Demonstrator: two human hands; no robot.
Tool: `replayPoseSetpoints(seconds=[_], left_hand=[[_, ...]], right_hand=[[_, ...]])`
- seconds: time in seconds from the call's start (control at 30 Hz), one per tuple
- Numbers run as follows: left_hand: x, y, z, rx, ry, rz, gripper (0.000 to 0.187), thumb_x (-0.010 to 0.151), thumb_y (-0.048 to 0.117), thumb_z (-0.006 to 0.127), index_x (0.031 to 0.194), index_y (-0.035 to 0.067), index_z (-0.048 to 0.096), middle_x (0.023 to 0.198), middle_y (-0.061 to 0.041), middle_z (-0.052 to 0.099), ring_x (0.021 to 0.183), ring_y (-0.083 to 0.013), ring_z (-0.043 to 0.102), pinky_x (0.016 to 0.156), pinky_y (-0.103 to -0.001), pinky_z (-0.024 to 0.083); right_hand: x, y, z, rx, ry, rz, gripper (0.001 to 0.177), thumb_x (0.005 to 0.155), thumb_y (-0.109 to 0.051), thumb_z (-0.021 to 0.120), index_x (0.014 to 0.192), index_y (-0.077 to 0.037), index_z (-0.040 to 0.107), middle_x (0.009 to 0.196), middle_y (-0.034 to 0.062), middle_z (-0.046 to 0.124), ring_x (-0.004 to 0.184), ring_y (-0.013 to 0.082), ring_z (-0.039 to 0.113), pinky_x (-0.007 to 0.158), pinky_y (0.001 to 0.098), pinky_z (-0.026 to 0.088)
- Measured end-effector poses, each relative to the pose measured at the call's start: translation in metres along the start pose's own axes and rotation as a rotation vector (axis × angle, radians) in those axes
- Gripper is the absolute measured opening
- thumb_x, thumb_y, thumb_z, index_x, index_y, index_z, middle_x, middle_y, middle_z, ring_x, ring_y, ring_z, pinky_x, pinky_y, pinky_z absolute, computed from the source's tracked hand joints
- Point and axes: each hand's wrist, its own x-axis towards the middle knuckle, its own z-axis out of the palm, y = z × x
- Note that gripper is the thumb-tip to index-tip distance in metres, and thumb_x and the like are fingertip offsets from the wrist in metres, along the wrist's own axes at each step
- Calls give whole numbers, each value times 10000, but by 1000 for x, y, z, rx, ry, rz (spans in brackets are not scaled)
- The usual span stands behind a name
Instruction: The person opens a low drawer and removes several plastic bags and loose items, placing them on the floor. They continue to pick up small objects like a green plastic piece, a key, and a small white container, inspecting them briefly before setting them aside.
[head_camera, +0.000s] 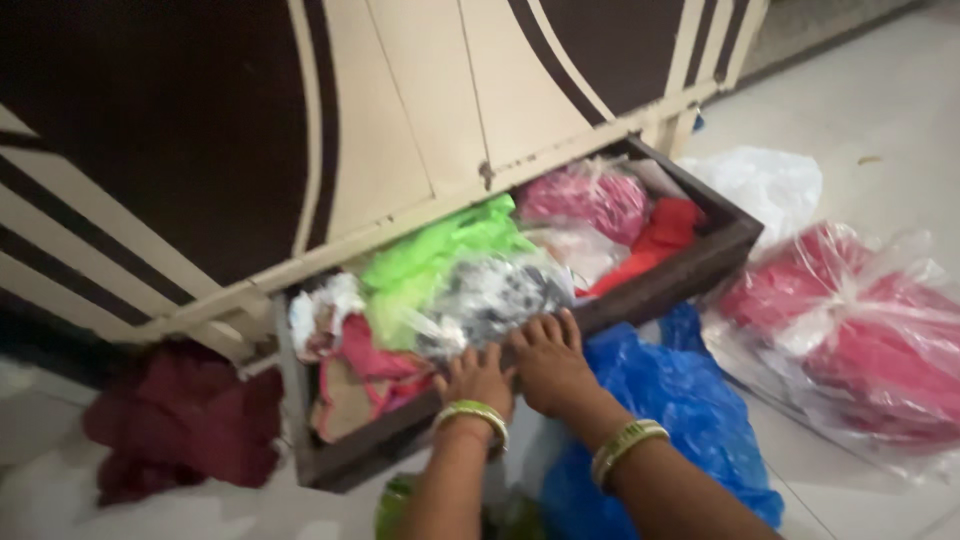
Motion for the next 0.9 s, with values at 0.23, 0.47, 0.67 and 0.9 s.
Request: replayPoseSetpoints(seconds=[0.23,0.47,0.67,0.9], left_hand=[[-3,4,-20,-2,-115,-28,616,988,454,596,1521,285,338,1611,-117,285,1521,-347,196,1206,-641,147],[-3,6,-26,10,-207,-10,696,988,405,600,1577,323,237,1614,-108,273,1517,-365,203,1190,-667,168],[-7,5,-39,-11,-297,8,738,992,438,598,1591,304,188,1659,-126,183,1547,-403,114,1199,-689,113],[6,-6,-18,-50,-214,62,580,991,368,559,1515,267,331,1628,-77,263,1513,-385,200,1175,-695,171]], right_hand=[[3,-3,-11,-4,-111,29,738,853,-427,717,1452,-114,419,1521,192,379,1491,360,224,1214,588,27],[0,-7,-14,-70,-95,67,716,850,-415,717,1447,-131,440,1506,161,414,1487,341,253,1233,554,69],[1,-8,-7,-97,-14,68,778,782,-418,751,1451,-145,462,1513,131,434,1458,328,271,1211,537,81],[5,-15,-11,-149,-31,110,629,790,-390,709,1333,-120,545,1380,94,535,1385,280,392,1225,524,133]])
